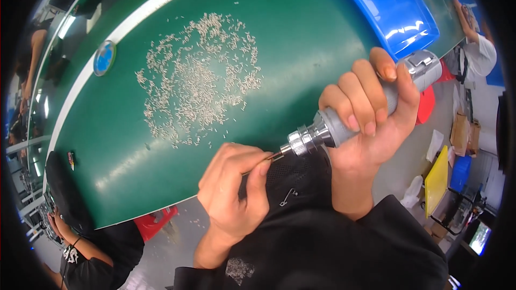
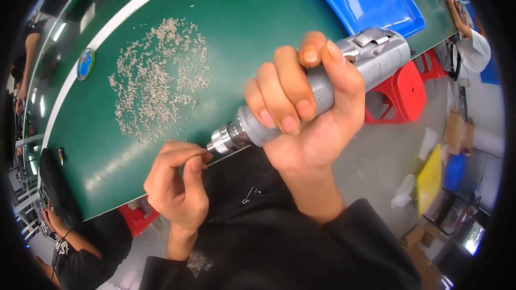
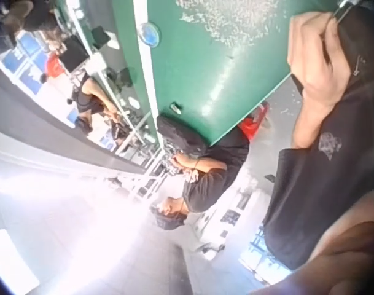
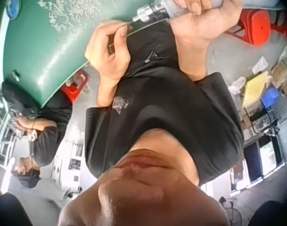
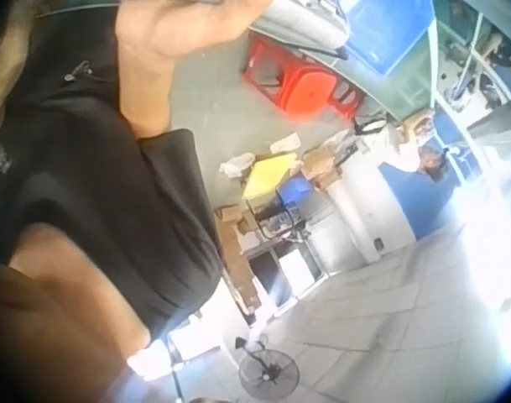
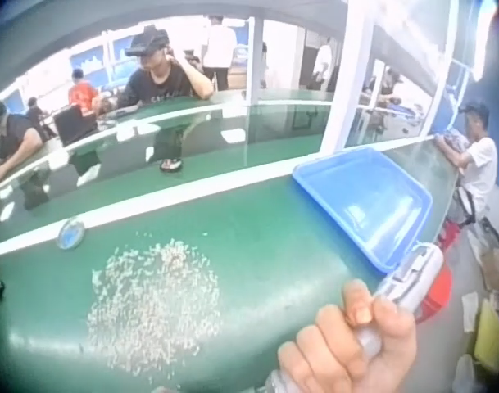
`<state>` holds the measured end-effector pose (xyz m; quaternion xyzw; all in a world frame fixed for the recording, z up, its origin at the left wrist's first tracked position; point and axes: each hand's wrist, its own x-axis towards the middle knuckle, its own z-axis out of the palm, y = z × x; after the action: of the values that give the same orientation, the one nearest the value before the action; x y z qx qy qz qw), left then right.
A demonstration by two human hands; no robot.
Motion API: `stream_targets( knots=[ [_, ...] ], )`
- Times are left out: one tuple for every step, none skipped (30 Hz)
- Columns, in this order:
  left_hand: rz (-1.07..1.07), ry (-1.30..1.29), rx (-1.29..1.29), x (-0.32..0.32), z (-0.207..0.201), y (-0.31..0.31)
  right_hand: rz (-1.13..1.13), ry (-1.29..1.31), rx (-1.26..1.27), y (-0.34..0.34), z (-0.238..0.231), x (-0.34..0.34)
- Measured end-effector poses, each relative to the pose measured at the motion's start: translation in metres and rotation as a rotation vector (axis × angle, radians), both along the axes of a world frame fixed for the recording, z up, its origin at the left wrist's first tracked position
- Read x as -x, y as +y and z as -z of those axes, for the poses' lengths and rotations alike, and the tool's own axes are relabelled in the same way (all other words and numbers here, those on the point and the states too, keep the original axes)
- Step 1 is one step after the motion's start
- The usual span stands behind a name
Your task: Manually assemble internal components of smartwatches and secure them with an electric screwdriver.
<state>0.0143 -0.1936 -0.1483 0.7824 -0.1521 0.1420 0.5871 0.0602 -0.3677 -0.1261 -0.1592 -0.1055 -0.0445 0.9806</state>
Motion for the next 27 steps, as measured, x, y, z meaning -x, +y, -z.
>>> stream_targets(
  knots=[
    [0.042,-0.001,-0.018,-0.001,0.001,0.002,-0.017,0.008,-0.005,-0.001,0.003,0.001],
    [0.085,-0.004,-0.036,-0.001,0.001,0.003,-0.019,0.021,-0.004,-0.004,0.004,0.001],
    [0.098,0.018,-0.016,0.0,0.0,0.002,-0.036,0.014,-0.001,-0.006,0.005,0.002],
    [0.097,0.026,-0.017,0.0,0.001,0.001,-0.052,0.004,-0.001,-0.007,0.007,0.002],
    [0.114,0.021,-0.022,0.0,0.002,0.0,-0.053,0.011,-0.001,-0.008,0.008,0.003],
    [0.132,0.016,-0.025,0.0,0.003,-0.001,-0.047,0.013,0.008,-0.009,0.008,0.004],
    [0.133,0.021,-0.023,0.0,0.006,-0.002,-0.039,0.015,0.018,-0.01,0.009,0.004],
    [0.129,0.023,-0.03,0.0,0.005,-0.001,-0.044,0.018,0.013,-0.009,0.009,0.003],
    [0.125,0.025,-0.037,0.0,0.005,0.0,-0.043,0.022,0.008,-0.008,0.009,0.003],
    [0.123,0.028,-0.039,-0.001,0.003,0.0,-0.04,0.027,0.007,-0.008,0.009,0.001],
    [0.122,0.057,-0.054,-0.002,-0.002,-0.001,-0.043,0.029,0.004,-0.008,0.009,0.0],
    [0.122,0.086,-0.069,-0.004,-0.005,-0.001,-0.039,0.035,0.002,-0.007,0.008,-0.002],
    [0.123,0.084,-0.068,-0.004,-0.001,0.001,-0.031,0.038,0.005,-0.008,0.009,-0.004],
    [0.109,0.083,-0.057,-0.005,0.003,0.005,-0.029,0.035,0.006,-0.01,0.008,-0.006],
    [0.096,0.079,-0.047,-0.007,0.004,0.009,-0.016,0.05,0.021,-0.012,0.007,-0.008],
    [0.076,0.088,-0.065,-0.01,-0.003,0.014,-0.005,0.052,0.027,-0.015,0.004,-0.012],
    [0.048,0.079,-0.047,-0.011,-0.006,0.018,0.0,0.028,0.018,-0.018,0.001,-0.013],
    [0.024,0.065,-0.028,-0.012,-0.009,0.021,0.043,0.102,0.033,-0.023,-0.003,-0.011],
    [-0.007,0.025,-0.104,-0.013,-0.008,0.035,0.067,0.161,0.02,-0.019,0.002,-0.013],
    [-0.032,-0.036,-0.174,-0.019,-0.014,0.044,0.065,0.101,-0.013,-0.019,0.001,-0.015],
    [-0.071,-0.041,-0.234,-0.025,-0.018,0.051,0.071,0.16,0.018,-0.017,0.006,-0.016],
    [-0.074,-0.088,-0.252,-0.036,-0.026,0.057,0.084,0.227,0.06,-0.017,0.009,-0.015],
    [-0.073,-0.081,-0.381,-0.045,-0.034,0.058,0.084,0.194,0.046,-0.021,0.012,-0.013],
    [-0.077,-0.072,-0.509,-0.053,-0.04,0.06,0.101,0.242,0.039,-0.025,0.015,-0.014],
    [-0.077,-0.107,-0.59,-0.069,-0.046,0.059,0.116,0.295,0.038,-0.031,0.016,-0.011],
    [-0.08,-0.106,-0.569,-0.087,-0.049,0.057,0.114,0.268,0.023,-0.035,0.016,-0.008],
    [-0.082,-0.103,-0.547,-0.108,-0.046,0.055,0.133,0.287,0.011,-0.039,0.017,-0.005]
  ],
)
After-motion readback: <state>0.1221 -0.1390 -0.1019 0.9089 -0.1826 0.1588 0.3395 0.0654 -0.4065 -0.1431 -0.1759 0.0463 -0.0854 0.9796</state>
